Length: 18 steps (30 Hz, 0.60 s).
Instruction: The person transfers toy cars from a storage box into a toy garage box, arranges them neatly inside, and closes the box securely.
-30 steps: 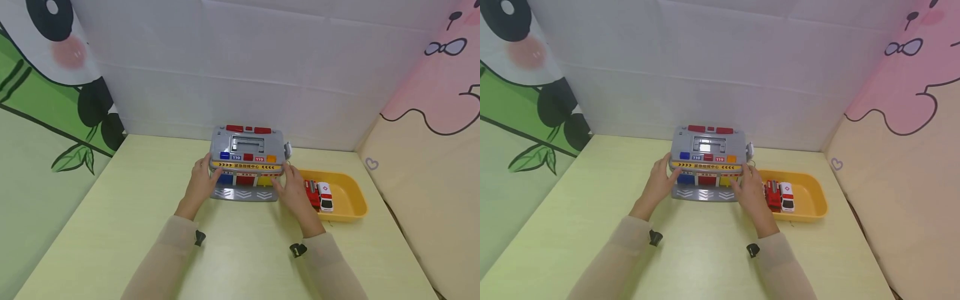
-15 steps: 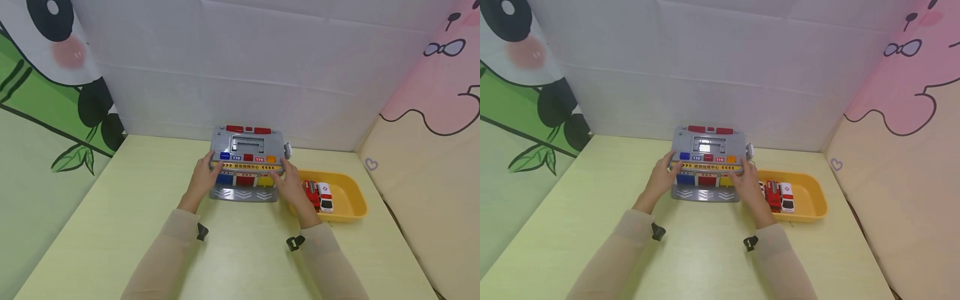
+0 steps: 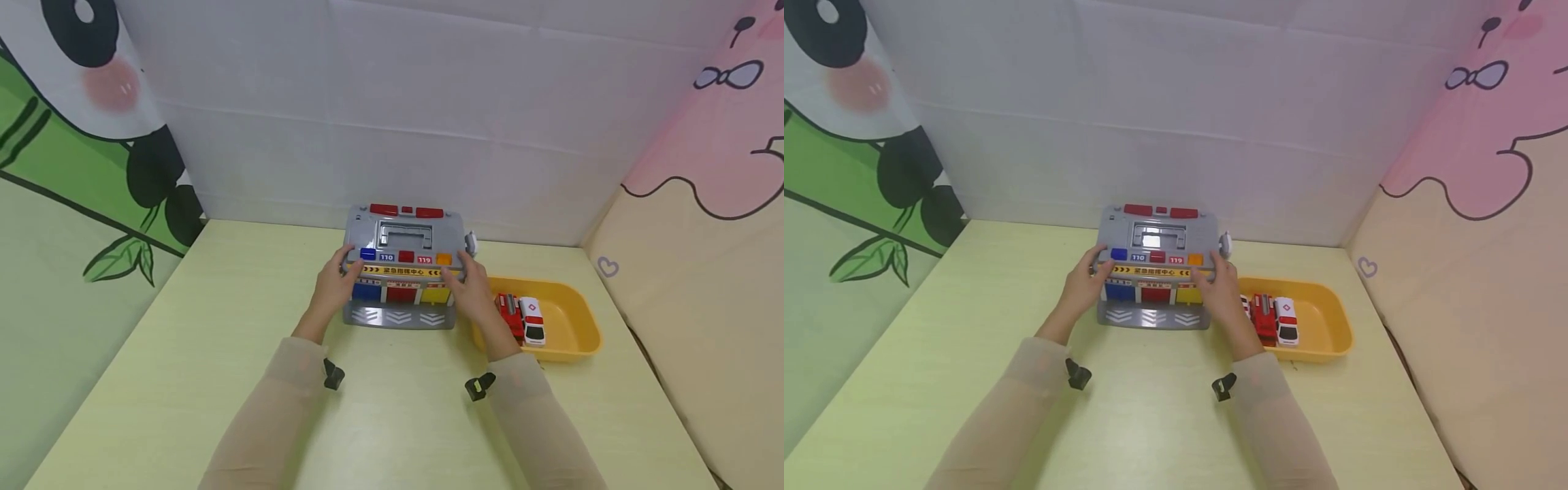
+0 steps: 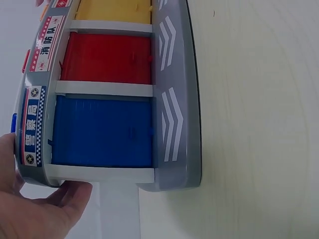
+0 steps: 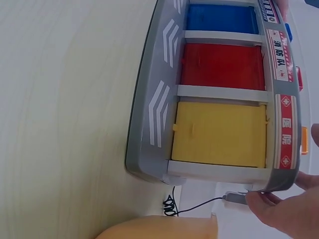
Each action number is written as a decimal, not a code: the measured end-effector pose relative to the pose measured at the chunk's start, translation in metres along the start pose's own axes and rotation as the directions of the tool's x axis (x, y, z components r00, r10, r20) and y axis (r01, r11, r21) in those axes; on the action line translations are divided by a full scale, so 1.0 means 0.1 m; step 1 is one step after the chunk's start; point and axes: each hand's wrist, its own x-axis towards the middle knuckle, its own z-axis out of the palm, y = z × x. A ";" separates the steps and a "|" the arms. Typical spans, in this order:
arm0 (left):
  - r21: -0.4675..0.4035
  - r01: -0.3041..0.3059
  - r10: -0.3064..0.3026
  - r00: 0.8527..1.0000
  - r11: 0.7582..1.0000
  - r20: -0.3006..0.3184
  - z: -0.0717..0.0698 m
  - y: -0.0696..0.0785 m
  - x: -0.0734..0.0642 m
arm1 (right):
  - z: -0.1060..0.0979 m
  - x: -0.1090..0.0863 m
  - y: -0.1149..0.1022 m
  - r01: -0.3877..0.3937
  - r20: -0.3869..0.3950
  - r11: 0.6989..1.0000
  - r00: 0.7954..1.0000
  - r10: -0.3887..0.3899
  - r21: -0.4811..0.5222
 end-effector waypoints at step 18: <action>-0.126 0.079 -0.075 0.996 0.989 0.039 -0.03 0.01 0.01 | 0.06 0.19 0.01 -0.072 -0.060 0.975 0.994 0.087 0.210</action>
